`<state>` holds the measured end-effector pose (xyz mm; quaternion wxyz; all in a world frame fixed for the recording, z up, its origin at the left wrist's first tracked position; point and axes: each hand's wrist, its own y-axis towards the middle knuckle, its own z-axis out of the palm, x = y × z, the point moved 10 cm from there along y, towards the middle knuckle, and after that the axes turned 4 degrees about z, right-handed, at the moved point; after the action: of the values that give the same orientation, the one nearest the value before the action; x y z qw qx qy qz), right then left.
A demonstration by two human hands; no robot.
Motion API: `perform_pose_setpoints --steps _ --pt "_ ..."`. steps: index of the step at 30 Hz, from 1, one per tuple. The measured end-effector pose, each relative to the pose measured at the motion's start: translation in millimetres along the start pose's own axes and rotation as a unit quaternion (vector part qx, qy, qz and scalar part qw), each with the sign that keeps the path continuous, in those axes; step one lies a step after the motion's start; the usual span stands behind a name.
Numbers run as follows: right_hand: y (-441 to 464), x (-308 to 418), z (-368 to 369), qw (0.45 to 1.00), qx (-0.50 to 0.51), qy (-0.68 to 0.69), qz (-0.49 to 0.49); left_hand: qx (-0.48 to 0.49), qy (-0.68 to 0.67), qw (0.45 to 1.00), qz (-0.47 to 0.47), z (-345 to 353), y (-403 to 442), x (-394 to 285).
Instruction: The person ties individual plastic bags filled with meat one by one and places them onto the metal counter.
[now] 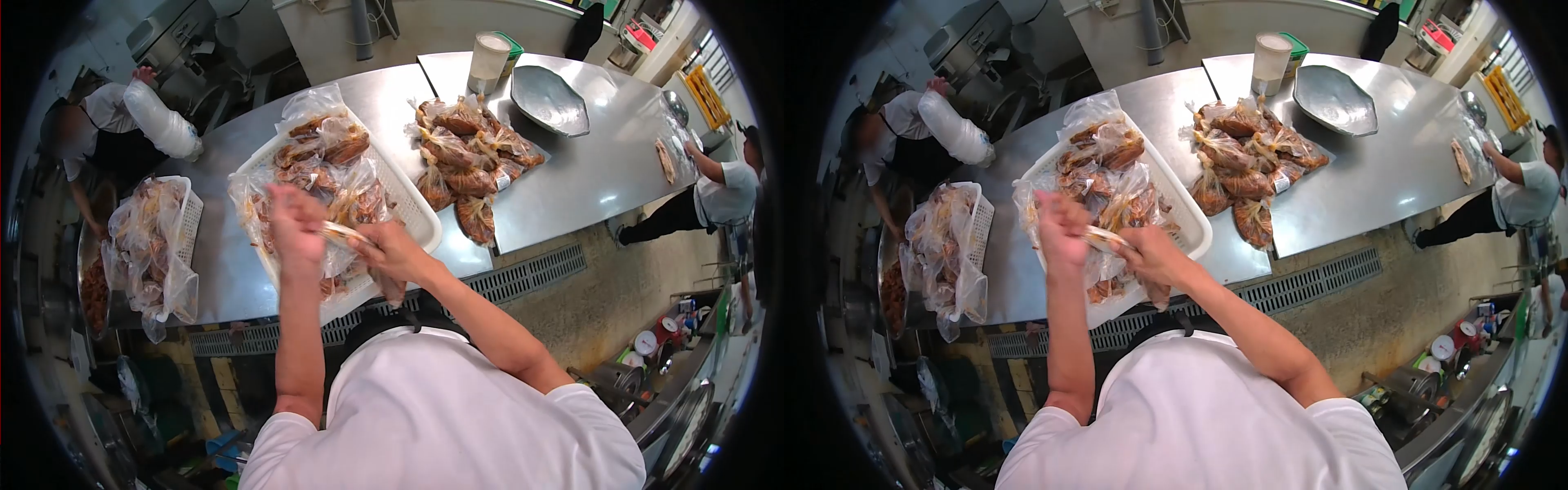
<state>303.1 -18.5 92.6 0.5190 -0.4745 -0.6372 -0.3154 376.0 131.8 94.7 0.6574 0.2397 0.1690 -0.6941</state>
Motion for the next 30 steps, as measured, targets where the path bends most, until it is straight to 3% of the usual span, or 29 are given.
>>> perform_pose_setpoints --steps 2,3,4,6,8,9,10,12,13,14,15,16,17,18,19,20,21,22,24,26,27,28,29,30 --pt "2 -14 -5 0.998 -0.019 -0.046 -0.047 0.059 -0.002 0.997 0.054 11 5 -36" --pt "-2 -13 -13 0.993 -0.035 -0.094 -0.065 0.021 0.243 0.951 0.188 36 -9 -76" --pt "-6 -11 -19 0.985 -0.051 -0.141 -0.082 -0.021 0.468 0.829 0.306 62 -26 -102" --pt "-4 -3 -21 0.981 -0.049 -0.157 -0.103 0.220 0.647 0.681 0.264 127 -49 -42" --pt "3 23 -29 0.968 -0.056 -0.188 -0.156 0.320 0.754 0.508 0.266 142 -69 4" --pt "-8 52 -30 0.945 -0.044 -0.232 -0.226 0.346 0.762 0.505 0.212 109 -66 27" --pt "-8 50 -36 0.944 -0.040 -0.233 -0.228 0.342 0.763 0.505 0.213 96 -60 26" --pt "-13 56 -34 0.869 -0.039 -0.394 -0.297 0.359 0.766 0.519 -0.122 35 -43 52" --pt "-15 61 -38 0.846 -0.063 -0.434 -0.302 0.361 0.765 0.519 -0.121 37 -46 54" --pt "-10 58 -40 0.846 -0.063 -0.435 -0.301 0.293 0.691 0.643 -0.151 34 -50 51" --pt "0 54 -54 0.885 -0.106 -0.362 -0.273 0.215 0.600 0.750 -0.176 34 -56 47" --pt "7 49 -67 0.916 -0.148 -0.284 -0.242 0.213 0.601 0.750 -0.176 44 -67 51" --pt "8 58 -72 0.940 -0.154 -0.226 -0.204 0.179 0.431 0.871 -0.152 69 -77 51" --pt "10 63 -66 0.940 -0.153 -0.225 -0.204 0.137 0.242 0.953 -0.120 90 -85 48" --pt "15 59 -59 0.977 -0.095 -0.021 -0.188 0.144 0.164 0.961 -0.172 105 -102 61" --pt "18 55 -53 0.969 -0.031 0.183 -0.162 0.141 0.163 0.961 -0.172 99 -102 65" --pt "11 67 -38 0.950 0.069 0.255 -0.166 0.212 0.161 0.933 -0.242 95 -110 86" --pt "10 63 -35 0.949 0.074 0.257 -0.165 0.281 0.159 0.895 -0.309 85 -118 106" --pt "12 57 -29 0.964 0.063 0.201 -0.163 0.233 0.422 0.848 -0.219 26 -65 93" --pt "10 58 -28 0.968 0.035 0.162 -0.188 0.147 0.262 0.943 -0.142 26 -34 46" --pt "15 43 -33 0.985 -0.024 0.118 -0.126 0.148 0.262 0.943 -0.142 32 -35 44" --pt "16 28 -39 0.992 -0.081 0.074 -0.063 0.133 0.372 0.915 -0.086 34 -33 32" --pt "12 20 -45 0.992 -0.122 -0.023 -0.024 0.115 0.475 0.872 -0.029 37 -33 18" --pt "11 16 -42 0.992 -0.122 -0.021 -0.022 0.114 0.476 0.872 -0.032 50 -42 19"
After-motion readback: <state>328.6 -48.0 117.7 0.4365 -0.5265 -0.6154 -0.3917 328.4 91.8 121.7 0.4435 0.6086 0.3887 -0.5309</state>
